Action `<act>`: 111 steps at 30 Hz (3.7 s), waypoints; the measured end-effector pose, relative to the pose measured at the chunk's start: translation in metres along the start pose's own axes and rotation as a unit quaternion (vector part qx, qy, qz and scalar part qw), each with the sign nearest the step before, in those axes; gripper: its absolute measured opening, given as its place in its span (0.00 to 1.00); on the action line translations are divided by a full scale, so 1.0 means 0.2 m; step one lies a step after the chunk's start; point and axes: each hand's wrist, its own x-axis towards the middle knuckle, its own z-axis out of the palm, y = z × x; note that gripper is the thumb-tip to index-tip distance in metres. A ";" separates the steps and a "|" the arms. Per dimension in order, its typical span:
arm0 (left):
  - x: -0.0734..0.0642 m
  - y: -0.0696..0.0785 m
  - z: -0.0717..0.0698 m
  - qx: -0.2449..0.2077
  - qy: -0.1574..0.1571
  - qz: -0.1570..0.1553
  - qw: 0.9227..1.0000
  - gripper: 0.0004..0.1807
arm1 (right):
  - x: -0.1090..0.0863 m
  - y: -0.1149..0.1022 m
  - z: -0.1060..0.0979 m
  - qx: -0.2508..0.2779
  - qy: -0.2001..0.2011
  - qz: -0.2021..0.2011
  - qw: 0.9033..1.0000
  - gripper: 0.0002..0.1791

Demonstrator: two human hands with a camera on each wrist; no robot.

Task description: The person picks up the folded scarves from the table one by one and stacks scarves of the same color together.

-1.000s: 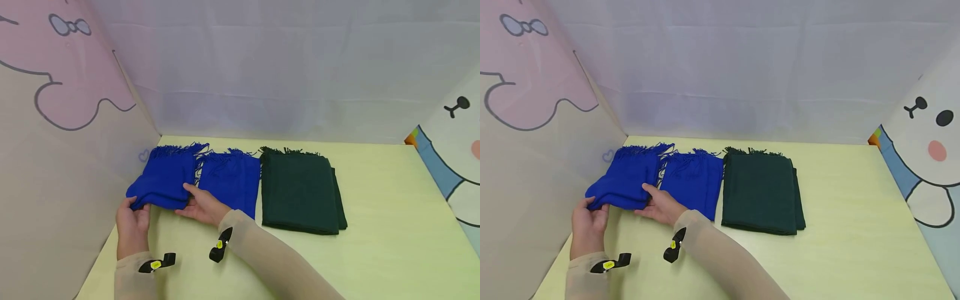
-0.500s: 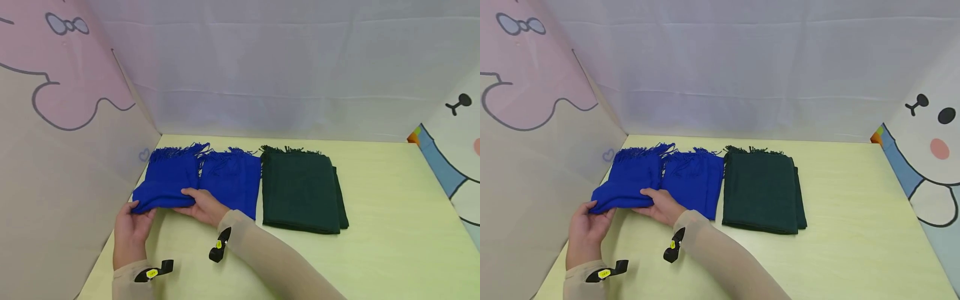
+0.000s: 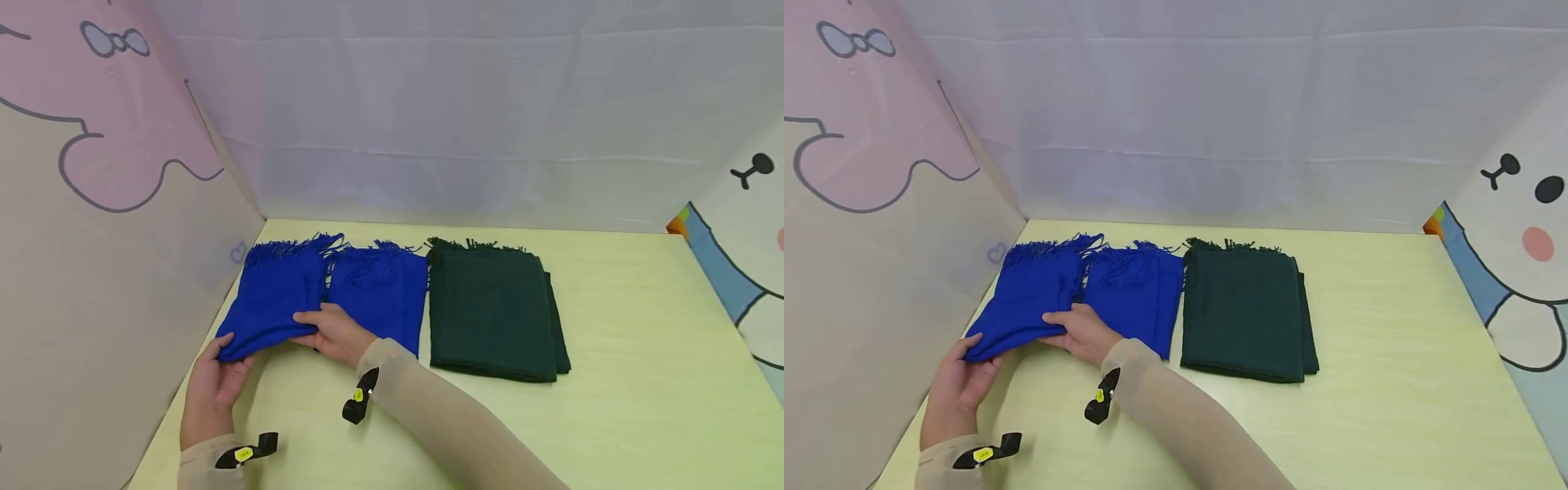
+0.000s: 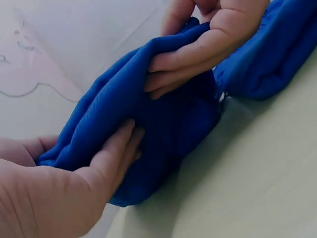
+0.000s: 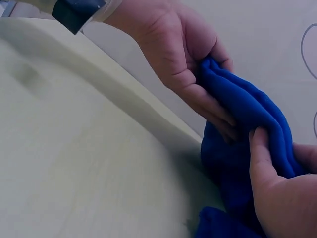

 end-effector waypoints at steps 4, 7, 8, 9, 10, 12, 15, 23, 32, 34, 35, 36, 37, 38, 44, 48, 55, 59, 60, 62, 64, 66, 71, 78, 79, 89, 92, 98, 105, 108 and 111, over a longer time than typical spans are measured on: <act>-0.01 0.00 0.05 0.041 -0.041 0.037 0.998 0.41 | -0.02 -0.04 0.01 -0.022 -0.016 -0.011 1.000 0.36; -0.03 -0.01 0.10 0.054 -0.069 0.066 0.994 0.40 | -0.04 -0.08 0.03 -0.053 -0.013 -0.023 0.998 0.32; -0.03 -0.01 0.11 0.063 -0.075 0.076 0.992 0.40 | -0.04 -0.09 0.03 -0.067 -0.008 -0.028 0.997 0.30; -0.04 -0.02 0.12 0.068 -0.079 0.085 0.991 0.39 | -0.05 -0.10 0.04 -0.080 -0.003 -0.033 0.996 0.27; -0.04 -0.02 0.14 0.076 -0.082 0.095 0.989 0.39 | -0.05 -0.11 0.05 -0.094 0.001 -0.037 0.995 0.24; -0.05 -0.03 0.17 0.089 -0.082 0.113 0.986 0.39 | -0.06 -0.13 0.06 -0.112 0.013 -0.047 0.993 0.21; -0.07 -0.03 0.21 0.102 -0.079 0.138 0.982 0.38 | -0.09 -0.16 0.08 -0.116 0.009 -0.055 0.992 0.19; -0.12 -0.05 0.30 0.101 -0.097 0.204 0.969 0.31 | -0.16 -0.22 0.12 -0.115 -0.049 -0.072 0.990 0.17; -0.18 -0.07 0.39 0.155 -0.064 0.300 0.939 0.21 | -0.22 -0.26 0.16 -0.123 -0.091 -0.088 0.984 0.17; -0.18 -0.07 0.41 0.173 -0.056 0.319 0.930 0.19 | -0.23 -0.27 0.16 -0.125 -0.097 -0.094 0.983 0.18; -0.19 -0.07 0.42 0.178 -0.057 0.327 0.926 0.18 | -0.23 -0.27 0.17 -0.126 -0.100 -0.098 0.982 0.18; -0.19 -0.07 0.43 0.186 -0.058 0.334 0.922 0.18 | -0.24 -0.28 0.17 -0.127 -0.104 -0.101 0.981 0.19; -0.19 -0.08 0.43 0.190 -0.059 0.339 0.919 0.18 | -0.25 -0.28 0.18 -0.129 -0.108 -0.105 0.980 0.19; -0.19 -0.08 0.44 0.198 -0.061 0.344 0.916 0.18 | -0.26 -0.29 0.18 -0.131 -0.110 -0.108 0.979 0.20; -0.21 -0.08 0.46 0.231 -0.063 0.366 0.899 0.21 | -0.30 -0.31 0.20 -0.137 -0.112 -0.121 0.977 0.21; -0.22 -0.08 0.47 0.239 -0.080 0.378 0.891 0.20 | -0.31 -0.33 0.20 -0.140 -0.117 -0.132 0.974 0.20; -0.21 -0.10 0.49 0.228 -0.121 0.377 0.889 0.20 | -0.33 -0.36 0.20 -0.141 -0.123 -0.149 0.971 0.20; -0.19 -0.11 0.51 0.228 -0.123 0.366 0.894 0.21 | -0.32 -0.37 0.19 -0.144 -0.114 -0.160 0.970 0.19; -0.18 -0.12 0.51 0.231 -0.121 0.364 0.894 0.21 | -0.32 -0.38 0.18 -0.144 -0.111 -0.162 0.970 0.19; -0.16 -0.12 0.52 0.234 -0.114 0.361 0.896 0.20 | -0.32 -0.38 0.18 -0.144 -0.106 -0.166 0.970 0.18; -0.14 -0.12 0.52 0.232 -0.107 0.357 0.899 0.20 | -0.31 -0.39 0.17 -0.145 -0.101 -0.171 0.969 0.16; -0.12 -0.13 0.53 0.233 -0.101 0.353 0.900 0.20 | -0.31 -0.39 0.16 -0.143 -0.098 -0.175 0.969 0.14; -0.07 -0.14 0.55 0.266 -0.090 0.343 0.896 0.21 | -0.30 -0.41 0.14 -0.135 -0.086 -0.186 0.969 0.12; 0.00 -0.16 0.59 0.305 -0.099 0.329 0.888 0.23 | -0.33 -0.47 0.12 -0.121 -0.073 -0.200 0.970 0.11; 0.02 -0.16 0.59 0.306 -0.100 0.327 0.889 0.23 | -0.33 -0.47 0.12 -0.121 -0.070 -0.203 0.969 0.10; 0.12 -0.21 0.70 0.300 -0.132 0.301 0.896 0.21 | -0.40 -0.56 0.08 -0.135 -0.064 -0.249 0.957 0.22; 0.15 -0.22 0.74 0.302 -0.140 0.292 0.897 0.21 | -0.41 -0.60 0.07 -0.139 -0.058 -0.266 0.952 0.23; 0.20 -0.25 0.81 0.315 -0.159 0.285 0.891 0.19 | -0.43 -0.66 0.04 -0.123 -0.043 -0.282 0.951 0.22; 0.26 -0.32 0.88 0.312 -0.188 0.267 0.892 0.14 | -0.46 -0.72 0.00 -0.084 -0.039 -0.305 0.948 0.20; 0.28 -0.34 0.91 0.318 -0.197 0.262 0.890 0.15 | -0.47 -0.75 -0.02 -0.075 -0.040 -0.316 0.945 0.17; 0.29 -0.36 0.93 0.321 -0.205 0.261 0.887 0.15 | -0.47 -0.77 -0.02 -0.067 -0.043 -0.327 0.942 0.16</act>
